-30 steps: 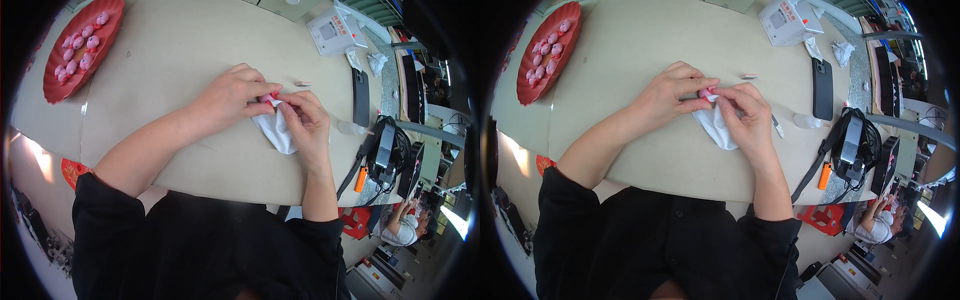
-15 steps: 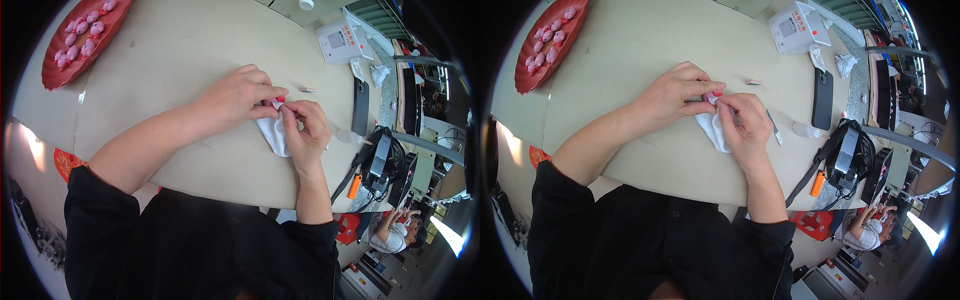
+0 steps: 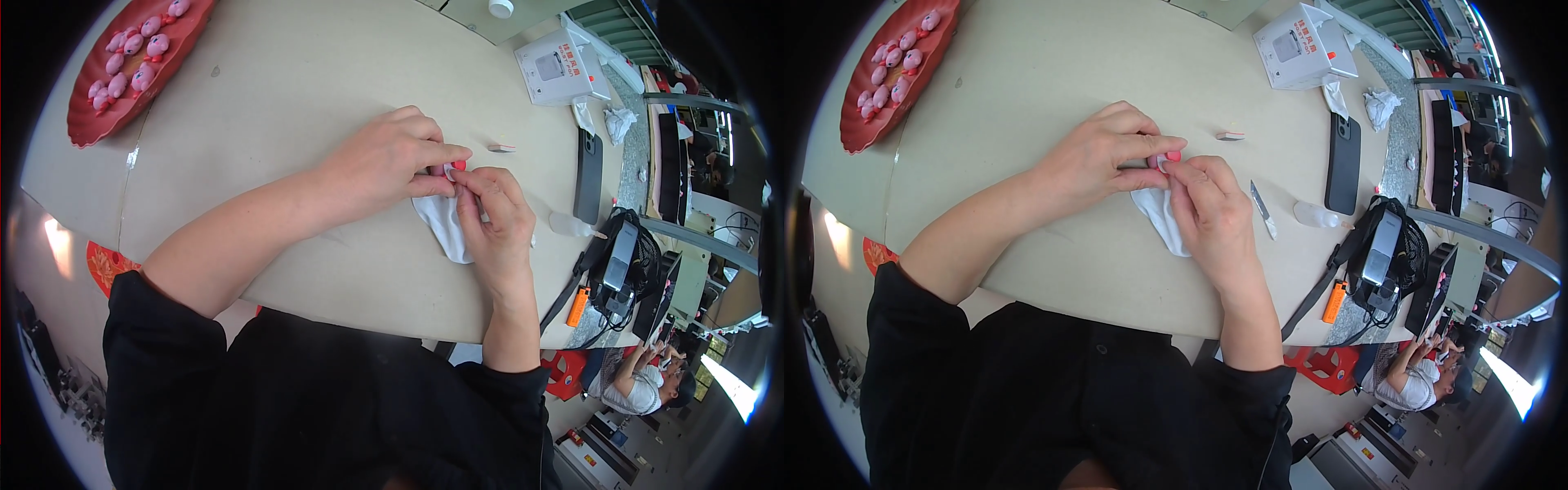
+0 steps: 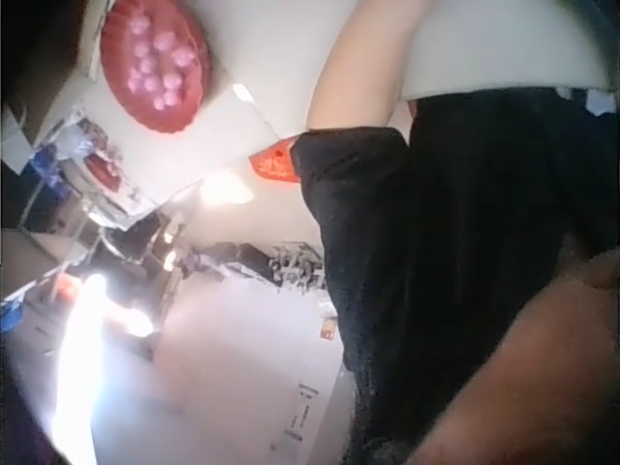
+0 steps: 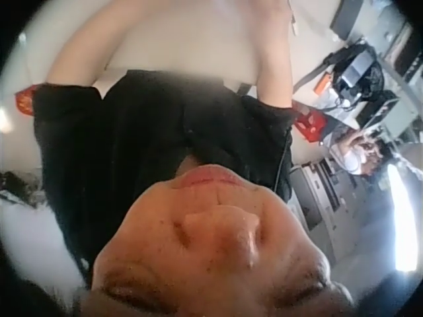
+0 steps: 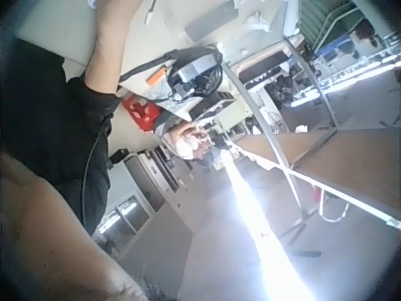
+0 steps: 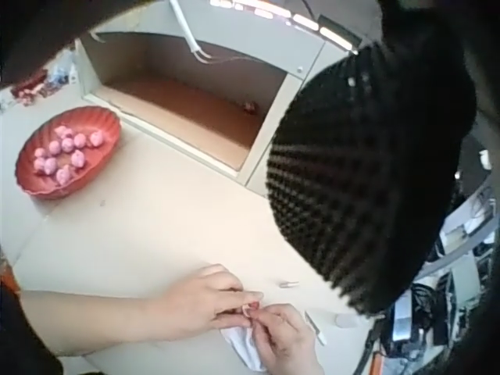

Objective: The person assembles small pink plastic toy figures by gluing pieces together with a glue bottle and applying red stickers by hand.

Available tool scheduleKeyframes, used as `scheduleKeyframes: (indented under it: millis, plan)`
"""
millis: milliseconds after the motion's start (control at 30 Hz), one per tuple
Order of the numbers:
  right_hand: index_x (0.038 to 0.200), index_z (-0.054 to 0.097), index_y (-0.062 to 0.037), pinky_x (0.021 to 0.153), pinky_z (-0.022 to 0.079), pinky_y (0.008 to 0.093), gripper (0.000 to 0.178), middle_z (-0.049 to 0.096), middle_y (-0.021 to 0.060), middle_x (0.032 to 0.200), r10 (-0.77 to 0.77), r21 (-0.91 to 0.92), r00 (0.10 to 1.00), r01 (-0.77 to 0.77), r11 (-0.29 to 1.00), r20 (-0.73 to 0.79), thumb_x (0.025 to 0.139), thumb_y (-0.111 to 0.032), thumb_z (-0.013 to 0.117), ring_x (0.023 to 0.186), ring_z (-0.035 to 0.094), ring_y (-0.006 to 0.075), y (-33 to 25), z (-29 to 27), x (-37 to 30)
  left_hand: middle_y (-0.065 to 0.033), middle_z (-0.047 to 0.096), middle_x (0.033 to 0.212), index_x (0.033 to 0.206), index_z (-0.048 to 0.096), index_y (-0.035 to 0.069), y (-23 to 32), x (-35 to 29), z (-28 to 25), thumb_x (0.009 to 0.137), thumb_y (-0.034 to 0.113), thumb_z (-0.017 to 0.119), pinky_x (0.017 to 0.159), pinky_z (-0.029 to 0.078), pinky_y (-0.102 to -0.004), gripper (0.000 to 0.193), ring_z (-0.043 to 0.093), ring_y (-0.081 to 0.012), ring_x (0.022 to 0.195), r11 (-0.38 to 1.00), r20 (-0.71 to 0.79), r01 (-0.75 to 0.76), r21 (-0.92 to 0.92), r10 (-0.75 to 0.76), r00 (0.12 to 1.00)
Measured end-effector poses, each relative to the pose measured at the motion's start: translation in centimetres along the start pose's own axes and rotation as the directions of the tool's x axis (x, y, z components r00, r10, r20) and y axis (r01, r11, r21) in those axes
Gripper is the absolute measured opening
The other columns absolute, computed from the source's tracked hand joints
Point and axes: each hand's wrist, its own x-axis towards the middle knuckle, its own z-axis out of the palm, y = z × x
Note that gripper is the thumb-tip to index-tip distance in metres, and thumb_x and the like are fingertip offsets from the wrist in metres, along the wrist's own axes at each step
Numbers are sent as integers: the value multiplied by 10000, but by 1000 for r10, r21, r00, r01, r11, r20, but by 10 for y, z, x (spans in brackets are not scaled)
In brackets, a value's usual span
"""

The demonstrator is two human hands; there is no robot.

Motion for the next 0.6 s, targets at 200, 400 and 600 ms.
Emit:
scheduleKeyframes:
  millis: [200,400,600]
  plan:
    - [882,599,5,545,454,261,170,574,100,834,224,212,973,-208,955,-55,718,51,593,657,576,177,-10,14,-1,-36,565,846,985,624,112,0,0,-10,655,152,697,707,441,-305,340,509,-214,800,999,9,-24,45,23,1000]
    - [930,575,8,708,464,312,196,563,149,913,89,9,996,-89,996,-25,750,73,531,823,555,264,-1,-5,-15,-78,536,823,956,603,114,-5,2,14,670,275,659,749,394,-363,332,494,-262,835,987,-30,-139,-85,137,990]
    - [863,549,47,645,402,206,87,505,48,812,243,402,968,-249,881,65,840,-35,529,719,489,104,29,2,-16,-61,517,816,978,594,86,11,-3,7,676,279,665,750,387,-356,366,473,-235,863,999,30,-41,-8,41,999]
